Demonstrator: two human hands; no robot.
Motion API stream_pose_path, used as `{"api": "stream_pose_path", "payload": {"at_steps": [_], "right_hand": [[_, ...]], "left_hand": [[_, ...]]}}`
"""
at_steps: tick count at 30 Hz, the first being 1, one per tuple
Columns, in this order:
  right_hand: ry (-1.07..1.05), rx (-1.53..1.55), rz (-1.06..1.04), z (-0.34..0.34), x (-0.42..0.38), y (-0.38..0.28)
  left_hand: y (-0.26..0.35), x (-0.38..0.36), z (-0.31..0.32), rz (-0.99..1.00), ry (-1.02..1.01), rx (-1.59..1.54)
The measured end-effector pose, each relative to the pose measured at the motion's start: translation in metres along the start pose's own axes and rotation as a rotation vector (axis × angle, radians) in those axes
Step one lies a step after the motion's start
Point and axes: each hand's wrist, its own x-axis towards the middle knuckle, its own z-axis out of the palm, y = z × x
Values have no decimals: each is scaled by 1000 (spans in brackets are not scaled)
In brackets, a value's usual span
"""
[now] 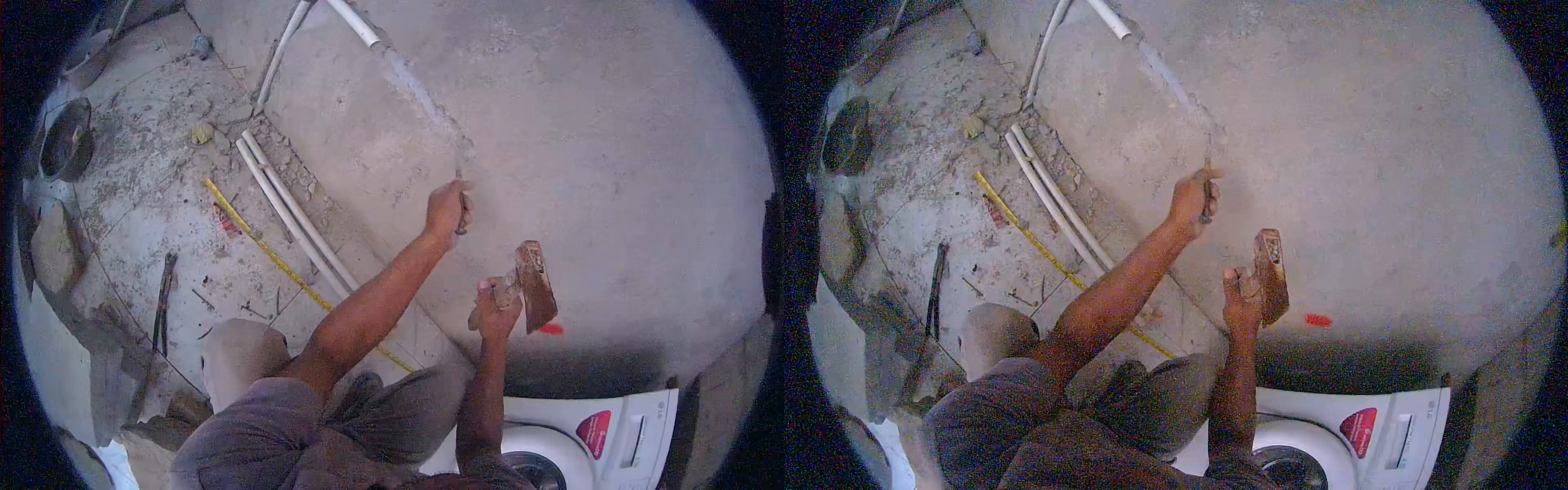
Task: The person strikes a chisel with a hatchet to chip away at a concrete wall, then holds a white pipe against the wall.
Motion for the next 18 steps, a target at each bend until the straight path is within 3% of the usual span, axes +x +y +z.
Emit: {"api": "stream_pose_path", "payload": {"at_steps": [3, 11, 13, 18], "right_hand": [[-1, 59, 13, -1, 0, 4], [-11, 59, 38, -1, 0, -7], [7, -103, 21, -5, 0, -6], [12, -10, -7, -14, 5, -1]], "left_hand": [[3, 10, -8, 13, -58, -107], [16, 5, 4, -49, -116, 33], [17, 1, 5, -63, -110, 13], [5, 18, -1, -14, -127, 66]]}}
